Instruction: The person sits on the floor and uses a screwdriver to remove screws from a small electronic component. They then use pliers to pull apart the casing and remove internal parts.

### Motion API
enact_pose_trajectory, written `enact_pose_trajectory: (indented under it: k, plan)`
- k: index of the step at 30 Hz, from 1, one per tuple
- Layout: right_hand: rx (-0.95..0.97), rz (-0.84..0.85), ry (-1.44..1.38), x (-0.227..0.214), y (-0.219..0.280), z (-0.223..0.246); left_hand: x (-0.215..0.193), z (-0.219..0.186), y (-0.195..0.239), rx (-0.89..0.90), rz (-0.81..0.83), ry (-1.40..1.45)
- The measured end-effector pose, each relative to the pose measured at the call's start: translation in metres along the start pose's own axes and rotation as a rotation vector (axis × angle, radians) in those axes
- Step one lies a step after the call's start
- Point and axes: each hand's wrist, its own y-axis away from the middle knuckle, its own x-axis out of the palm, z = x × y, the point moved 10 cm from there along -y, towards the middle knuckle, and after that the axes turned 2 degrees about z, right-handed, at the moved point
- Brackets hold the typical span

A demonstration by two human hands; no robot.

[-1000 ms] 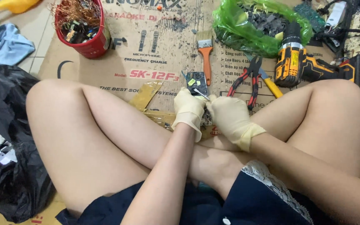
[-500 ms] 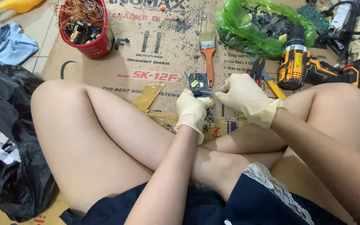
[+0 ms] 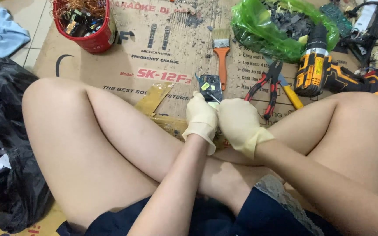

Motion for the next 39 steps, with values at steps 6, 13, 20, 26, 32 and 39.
enact_pose_trajectory:
  k: [6,13,20,26,32,39]
  plan:
    - [-0.108,-0.352,0.326,-0.014,0.027,0.009,0.009,0.011,-0.007,-0.045,0.01,0.066]
    - [0.107,0.026,-0.206,0.014,0.017,-0.053,-0.015,0.007,0.016,-0.197,0.013,0.075]
    - [0.172,0.124,-0.224,0.008,0.011,-0.074,-0.039,-0.043,0.007,0.309,-0.269,-0.026]
    - [-0.038,0.214,0.089,-0.081,0.035,-0.112,-0.011,-0.045,-0.014,0.463,-0.23,-0.164]
    - [-0.195,0.07,0.343,-0.202,0.078,-0.189,-0.007,-0.025,-0.028,0.305,-0.473,-0.326]
    - [-0.253,-0.011,0.144,-0.258,0.143,-0.237,-0.022,-0.071,0.017,0.525,-0.447,-0.214]
